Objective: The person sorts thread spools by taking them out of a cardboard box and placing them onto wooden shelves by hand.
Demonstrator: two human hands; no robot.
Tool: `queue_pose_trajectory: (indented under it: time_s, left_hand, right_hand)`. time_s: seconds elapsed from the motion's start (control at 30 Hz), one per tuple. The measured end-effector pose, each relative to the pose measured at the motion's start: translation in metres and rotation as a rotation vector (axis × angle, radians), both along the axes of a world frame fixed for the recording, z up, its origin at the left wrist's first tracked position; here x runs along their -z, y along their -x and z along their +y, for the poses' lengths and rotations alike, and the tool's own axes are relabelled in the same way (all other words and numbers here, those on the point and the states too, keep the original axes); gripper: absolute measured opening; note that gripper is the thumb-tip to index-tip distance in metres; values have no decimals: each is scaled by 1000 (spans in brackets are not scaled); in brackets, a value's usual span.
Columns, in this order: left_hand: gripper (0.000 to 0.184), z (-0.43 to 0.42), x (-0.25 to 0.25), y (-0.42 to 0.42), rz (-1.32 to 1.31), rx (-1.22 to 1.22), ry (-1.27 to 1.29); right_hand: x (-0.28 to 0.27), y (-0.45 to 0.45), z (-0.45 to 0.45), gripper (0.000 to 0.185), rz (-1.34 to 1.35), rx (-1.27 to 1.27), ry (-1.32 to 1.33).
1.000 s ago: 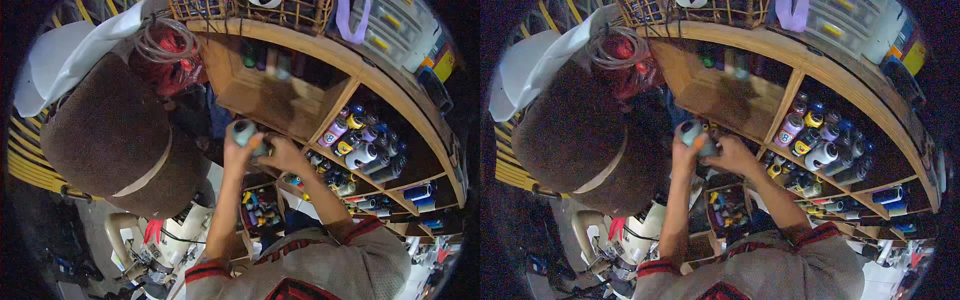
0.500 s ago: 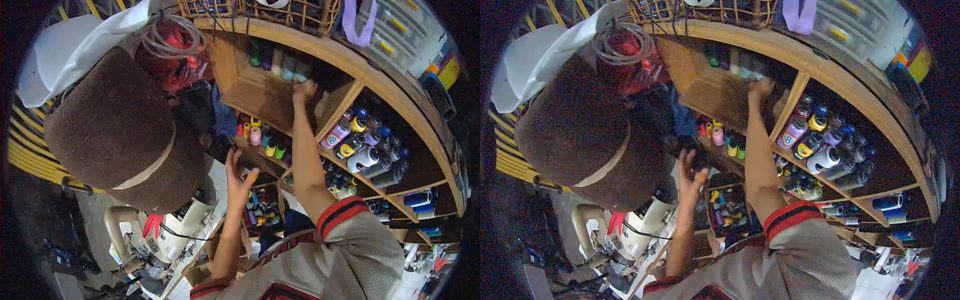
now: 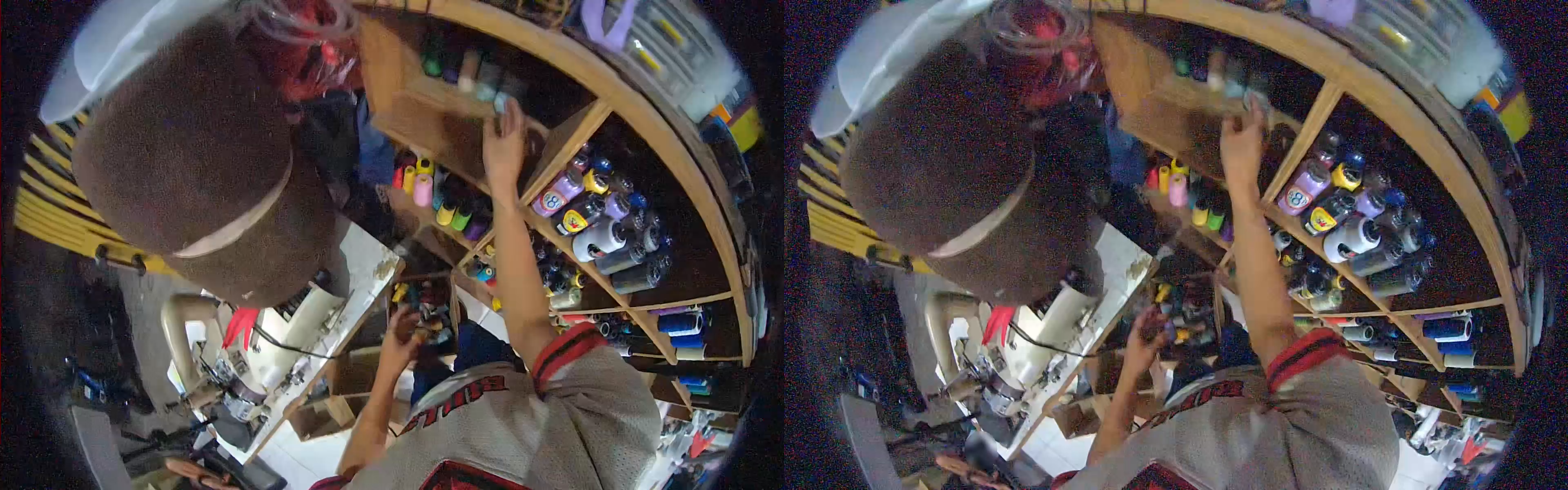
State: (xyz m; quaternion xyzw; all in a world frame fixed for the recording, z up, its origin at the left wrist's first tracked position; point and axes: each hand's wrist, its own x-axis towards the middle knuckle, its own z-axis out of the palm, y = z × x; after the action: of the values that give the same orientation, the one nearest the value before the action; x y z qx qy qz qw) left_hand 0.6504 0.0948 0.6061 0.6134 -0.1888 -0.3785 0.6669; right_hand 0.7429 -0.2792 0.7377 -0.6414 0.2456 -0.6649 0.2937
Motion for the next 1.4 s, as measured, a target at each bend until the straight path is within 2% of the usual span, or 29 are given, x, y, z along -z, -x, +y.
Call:
queue_pose_trajectory:
  time_s: [0.03, 0.1, 0.13, 0.17, 0.2, 0.3, 0.33, 0.43, 0.5, 0.53, 0.57, 0.63, 0.7, 0.77, 0.8, 0.9, 0.97, 1.07, 1.17, 1.2, 1.3, 1.4]
  left_hand:
    - [62, 8, 0, 2, 8, 6, -59]
    - [50, 21, 24, 3, -180, -29, -133]
    - [42, 26, 34, 4, -190, -20, -155]
    - [36, 25, 20, 1, -30, 79, -338]
    - [33, 27, 23, 4, -117, 44, -262]
    - [34, 29, 81, 11, 89, -29, -198]
    - [32, 24, 99, 12, 2, -12, -281]
    - [27, 13, 163, 3, -220, 94, -546]
    - [25, 18, 214, 5, -325, 180, -716]
    - [22, 21, 243, 4, -489, 197, -600]
    - [22, 25, 277, 1, -482, 236, -619]
    - [23, 21, 326, -6, -452, 310, -659]
    - [38, 14, 385, -1, -461, 201, -785]
    - [47, 11, 460, 5, -502, 163, -924]
    - [52, 4, 484, 4, -525, 144, -984]
    - [63, -2, 543, 22, -520, 51, -1153]
    - [69, -23, 525, 29, -399, -115, -1316]
    - [72, -21, 536, 21, -613, 101, -1487]
    - [74, -22, 520, 21, -727, 399, -1568]
    - [82, -21, 526, 25, -697, 244, -1531]
    - [92, -12, 552, 33, -720, 71, -1522]
    - [100, -19, 551, 34, -749, -1, -1558]
  right_hand:
    - [-28, 34, 50, 36, 260, -198, -218]
    - [15, 69, 79, 32, 472, -550, -256]
    - [25, 83, 95, 32, 519, -690, -331]
    - [38, 104, 116, 31, 562, -821, -438]
    - [63, 121, 124, 32, 671, -932, -647]
    - [178, 169, 136, 25, 999, -935, -686]
    - [241, 192, 136, 32, 920, -1022, -832]
    - [342, 236, 159, 40, 1435, -883, -521]
    - [391, 249, 184, 43, 1655, -914, -607]
    - [420, 246, 186, 44, 1759, -926, -620]
    - [468, 259, 196, 49, 1718, -892, -672]
    - [521, 255, 212, 60, 1756, -822, -598]
    - [559, 245, 212, 69, 1603, -685, -166]
    - [579, 238, 224, 77, 1597, -642, 12]
    - [600, 236, 230, 80, 1675, -673, 11]
    - [665, 227, 245, 97, 1671, -809, -252]
    - [693, 227, 249, 105, 1730, -905, -491]
    - [687, 210, 246, 123, 1922, -932, -572]
    - [699, 213, 245, 126, 1985, -964, -485]
    - [704, 212, 243, 127, 1998, -971, -454]
    - [702, 208, 245, 128, 1995, -943, -387]
    - [684, 214, 242, 111, 2009, -948, -264]
